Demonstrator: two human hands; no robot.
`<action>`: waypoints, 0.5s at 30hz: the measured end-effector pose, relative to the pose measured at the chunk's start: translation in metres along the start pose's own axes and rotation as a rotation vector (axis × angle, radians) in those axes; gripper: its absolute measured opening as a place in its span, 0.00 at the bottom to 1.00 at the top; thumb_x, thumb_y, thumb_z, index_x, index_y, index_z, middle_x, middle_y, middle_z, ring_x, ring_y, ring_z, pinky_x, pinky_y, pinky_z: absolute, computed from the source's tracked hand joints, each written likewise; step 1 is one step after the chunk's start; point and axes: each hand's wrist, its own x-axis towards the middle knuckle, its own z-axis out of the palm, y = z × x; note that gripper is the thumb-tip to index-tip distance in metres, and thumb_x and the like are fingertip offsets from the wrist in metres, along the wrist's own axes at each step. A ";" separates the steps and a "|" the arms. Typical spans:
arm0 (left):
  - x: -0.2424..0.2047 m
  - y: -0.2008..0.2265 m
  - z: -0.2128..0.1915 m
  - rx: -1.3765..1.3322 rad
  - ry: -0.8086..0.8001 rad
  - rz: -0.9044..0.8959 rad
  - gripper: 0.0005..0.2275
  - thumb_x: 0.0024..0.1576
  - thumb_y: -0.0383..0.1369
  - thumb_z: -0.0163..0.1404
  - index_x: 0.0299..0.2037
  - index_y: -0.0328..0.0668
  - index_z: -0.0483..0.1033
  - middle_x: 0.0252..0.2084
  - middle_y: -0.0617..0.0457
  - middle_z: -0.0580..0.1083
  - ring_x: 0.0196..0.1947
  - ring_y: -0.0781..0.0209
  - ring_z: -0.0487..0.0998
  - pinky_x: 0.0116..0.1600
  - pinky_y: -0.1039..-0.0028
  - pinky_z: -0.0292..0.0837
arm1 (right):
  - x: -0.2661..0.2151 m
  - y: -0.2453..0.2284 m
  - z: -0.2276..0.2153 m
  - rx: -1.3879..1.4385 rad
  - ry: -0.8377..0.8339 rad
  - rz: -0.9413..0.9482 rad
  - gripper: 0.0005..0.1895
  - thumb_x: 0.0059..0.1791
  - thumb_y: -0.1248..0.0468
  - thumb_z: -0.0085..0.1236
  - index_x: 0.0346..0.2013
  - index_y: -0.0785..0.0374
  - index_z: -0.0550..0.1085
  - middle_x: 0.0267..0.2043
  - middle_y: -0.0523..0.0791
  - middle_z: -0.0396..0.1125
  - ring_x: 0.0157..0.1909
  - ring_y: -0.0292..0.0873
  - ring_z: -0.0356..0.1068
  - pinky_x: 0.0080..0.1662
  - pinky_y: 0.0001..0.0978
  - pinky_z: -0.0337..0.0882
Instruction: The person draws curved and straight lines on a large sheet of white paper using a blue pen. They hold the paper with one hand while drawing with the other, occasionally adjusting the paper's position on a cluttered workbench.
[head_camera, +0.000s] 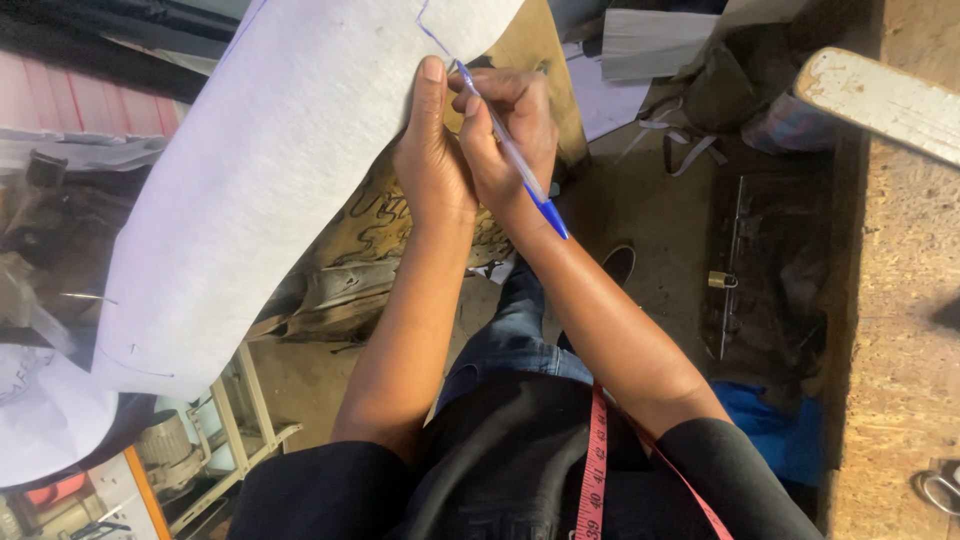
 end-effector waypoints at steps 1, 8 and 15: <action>0.003 -0.002 0.000 -0.017 0.001 0.019 0.11 0.50 0.40 0.66 0.32 0.40 0.82 0.34 0.55 0.78 0.38 0.63 0.79 0.50 0.71 0.78 | 0.002 -0.002 0.000 0.006 0.000 -0.011 0.06 0.57 0.59 0.51 0.43 0.58 0.70 0.45 0.44 0.76 0.53 0.45 0.81 0.53 0.36 0.80; 0.003 -0.001 -0.001 0.021 -0.029 0.055 0.11 0.52 0.40 0.65 0.30 0.41 0.82 0.32 0.56 0.78 0.35 0.66 0.78 0.45 0.74 0.76 | 0.002 0.007 -0.001 0.021 -0.052 -0.083 0.05 0.58 0.61 0.52 0.46 0.59 0.68 0.45 0.47 0.76 0.56 0.49 0.80 0.55 0.39 0.81; 0.006 -0.002 0.000 -0.015 -0.020 0.042 0.10 0.52 0.39 0.65 0.32 0.41 0.82 0.33 0.56 0.77 0.37 0.65 0.78 0.47 0.73 0.77 | 0.004 0.007 0.001 0.088 -0.046 -0.066 0.08 0.58 0.59 0.52 0.46 0.60 0.68 0.44 0.48 0.75 0.54 0.47 0.79 0.54 0.37 0.80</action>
